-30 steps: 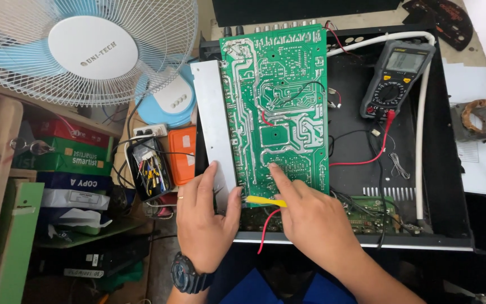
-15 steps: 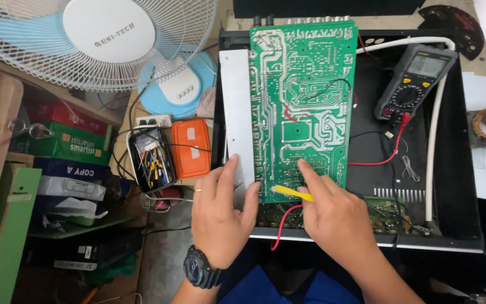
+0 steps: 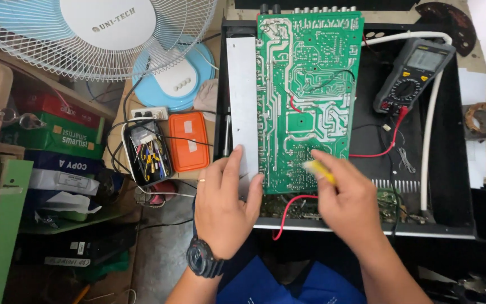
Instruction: Cleaning and inspecting a printed circuit board using a small tool and handling electronic connectors.
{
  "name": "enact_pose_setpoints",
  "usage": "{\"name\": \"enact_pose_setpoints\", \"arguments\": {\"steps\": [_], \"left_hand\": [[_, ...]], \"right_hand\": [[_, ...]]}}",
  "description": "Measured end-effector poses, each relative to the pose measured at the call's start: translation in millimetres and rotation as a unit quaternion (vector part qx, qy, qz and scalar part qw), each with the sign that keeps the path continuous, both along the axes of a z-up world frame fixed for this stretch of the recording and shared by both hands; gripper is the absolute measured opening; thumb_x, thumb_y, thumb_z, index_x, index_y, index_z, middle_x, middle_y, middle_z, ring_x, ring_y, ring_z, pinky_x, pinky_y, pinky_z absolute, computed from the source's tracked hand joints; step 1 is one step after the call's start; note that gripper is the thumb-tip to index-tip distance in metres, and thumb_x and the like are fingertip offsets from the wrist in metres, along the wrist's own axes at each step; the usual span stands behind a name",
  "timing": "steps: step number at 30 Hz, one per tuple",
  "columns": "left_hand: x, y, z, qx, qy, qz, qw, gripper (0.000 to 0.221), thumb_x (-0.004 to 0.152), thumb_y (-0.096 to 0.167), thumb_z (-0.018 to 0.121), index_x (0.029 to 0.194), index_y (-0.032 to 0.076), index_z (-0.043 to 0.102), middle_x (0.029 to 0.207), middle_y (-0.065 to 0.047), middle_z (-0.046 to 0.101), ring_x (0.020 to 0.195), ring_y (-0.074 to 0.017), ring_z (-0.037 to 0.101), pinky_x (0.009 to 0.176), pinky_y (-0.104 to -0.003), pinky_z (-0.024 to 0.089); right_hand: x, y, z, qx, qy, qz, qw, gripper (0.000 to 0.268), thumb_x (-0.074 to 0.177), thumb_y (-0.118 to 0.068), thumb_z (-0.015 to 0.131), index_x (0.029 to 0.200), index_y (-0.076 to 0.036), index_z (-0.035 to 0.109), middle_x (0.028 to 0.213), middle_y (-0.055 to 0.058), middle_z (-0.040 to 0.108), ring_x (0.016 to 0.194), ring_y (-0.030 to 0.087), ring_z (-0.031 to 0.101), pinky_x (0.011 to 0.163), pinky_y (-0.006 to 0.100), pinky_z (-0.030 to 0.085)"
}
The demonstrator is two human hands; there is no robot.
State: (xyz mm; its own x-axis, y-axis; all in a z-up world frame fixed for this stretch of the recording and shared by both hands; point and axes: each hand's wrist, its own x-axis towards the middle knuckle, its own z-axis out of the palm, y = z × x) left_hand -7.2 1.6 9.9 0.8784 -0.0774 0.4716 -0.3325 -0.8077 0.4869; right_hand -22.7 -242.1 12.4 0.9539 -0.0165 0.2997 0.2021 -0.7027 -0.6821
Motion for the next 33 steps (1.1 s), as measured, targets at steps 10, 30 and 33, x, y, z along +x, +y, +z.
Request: {"name": "enact_pose_setpoints", "arguments": {"steps": [10,30,33], "left_hand": [[5,-1,-7,-0.004,-0.080,-0.010,0.997,0.062,0.101,0.027,0.091,0.154,0.000,0.072,0.115,-0.021,0.072,0.101,-0.0442,0.074,0.086,-0.053,0.063],[11,4,-19,-0.038,-0.133,-0.009,0.990,0.067,0.096,0.022,0.097,0.154,-0.001,0.072,0.124,-0.024,0.070,0.109,-0.0487,0.074,0.095,-0.056,0.063],[12,9,-20,-0.051,-0.145,-0.016,0.988,0.060,0.100,0.015,0.090,0.155,0.000,0.072,0.125,-0.022,0.070,0.112,-0.0488,0.075,0.101,-0.056,0.062]], "right_hand": [[4,-10,-9,0.128,-0.016,-0.060,0.990,0.034,0.109,-0.005,0.078,0.144,-0.004,0.081,0.093,0.016,0.076,0.077,0.028,0.072,0.077,0.043,0.060],[9,-9,-22,0.265,-0.071,-0.061,0.960,0.025,0.114,-0.002,0.063,0.132,0.000,0.080,0.083,0.019,0.076,0.069,0.029,0.078,0.066,0.043,0.070],[13,-11,-20,0.314,-0.101,-0.048,0.943,0.019,0.111,0.004,0.065,0.125,0.007,0.078,0.105,0.022,0.072,0.084,0.031,0.083,0.069,0.043,0.076]]}}
